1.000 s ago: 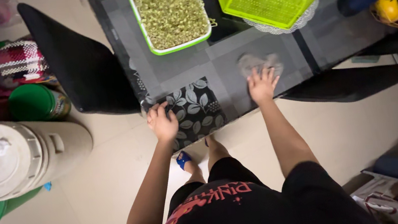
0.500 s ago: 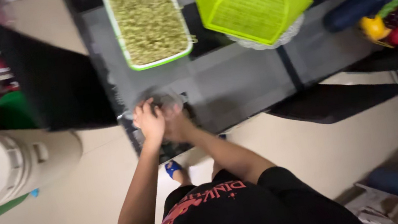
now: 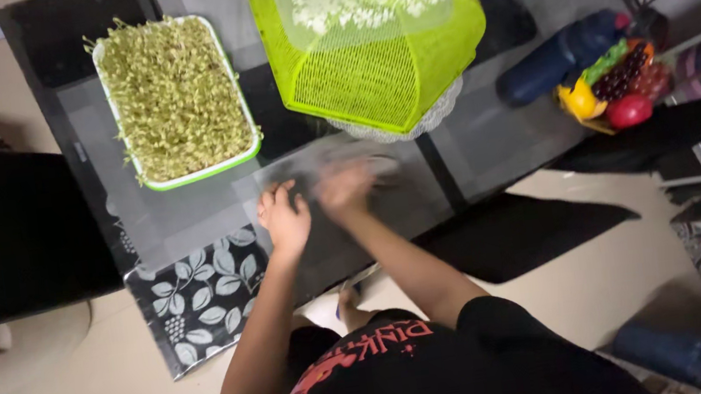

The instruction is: The person cleans a dining table using a cloth, wiping the surface and moving items like a container of sprouts, a food cover, and a fruit basket. They also wash the cloth in the sink and discard a paper bag and a food box into a dustpan.

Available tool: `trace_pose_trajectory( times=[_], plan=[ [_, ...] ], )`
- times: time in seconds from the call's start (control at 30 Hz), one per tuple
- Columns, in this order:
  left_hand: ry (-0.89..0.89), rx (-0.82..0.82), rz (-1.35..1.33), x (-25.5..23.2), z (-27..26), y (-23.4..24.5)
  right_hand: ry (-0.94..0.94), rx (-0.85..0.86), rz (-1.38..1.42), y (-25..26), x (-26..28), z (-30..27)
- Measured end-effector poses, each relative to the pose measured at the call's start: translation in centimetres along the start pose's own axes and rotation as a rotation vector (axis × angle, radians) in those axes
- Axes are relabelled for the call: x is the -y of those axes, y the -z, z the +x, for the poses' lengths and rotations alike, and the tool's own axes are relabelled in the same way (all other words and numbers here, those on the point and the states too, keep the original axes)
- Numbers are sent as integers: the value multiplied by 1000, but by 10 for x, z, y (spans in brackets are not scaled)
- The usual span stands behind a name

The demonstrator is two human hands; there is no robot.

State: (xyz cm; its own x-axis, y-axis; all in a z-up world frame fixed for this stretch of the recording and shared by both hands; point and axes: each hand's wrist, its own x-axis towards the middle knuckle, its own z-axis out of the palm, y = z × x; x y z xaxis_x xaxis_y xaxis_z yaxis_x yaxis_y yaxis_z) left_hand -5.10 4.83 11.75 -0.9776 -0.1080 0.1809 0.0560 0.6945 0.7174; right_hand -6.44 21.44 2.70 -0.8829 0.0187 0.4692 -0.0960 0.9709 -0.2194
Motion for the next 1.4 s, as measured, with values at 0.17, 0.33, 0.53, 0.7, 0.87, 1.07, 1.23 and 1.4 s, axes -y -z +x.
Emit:
trace_pose_trajectory(
  times=[0.17, 0.33, 0.53, 0.7, 0.87, 1.07, 1.23, 1.4],
  plan=[
    [-213, -111, -270, -28, 56, -23, 226, 351, 290, -1, -18, 33],
    [-51, -107, -456, -31, 159, -80, -385, 627, 315, 8, -84, 79],
    [698, 104, -1472, -28, 273, -129, -821, 458, 1150, 47, -120, 153],
    [599, 338, -1475, -34, 293, -131, -960, 474, 1643, 83, -90, 192],
    [376, 405, -1353, -43, 267, -123, -1155, 42, 2133, 74, -71, 233],
    [21, 275, -1291, -30, 216, -90, -877, -135, 2274, 39, -41, 260],
    [399, 9, -1374, 18, 177, 9, -824, 136, 2189, 13, 36, 277],
    [617, -619, -1277, 80, 137, 90, -865, 459, 2027, -11, 130, 276]
  ],
)
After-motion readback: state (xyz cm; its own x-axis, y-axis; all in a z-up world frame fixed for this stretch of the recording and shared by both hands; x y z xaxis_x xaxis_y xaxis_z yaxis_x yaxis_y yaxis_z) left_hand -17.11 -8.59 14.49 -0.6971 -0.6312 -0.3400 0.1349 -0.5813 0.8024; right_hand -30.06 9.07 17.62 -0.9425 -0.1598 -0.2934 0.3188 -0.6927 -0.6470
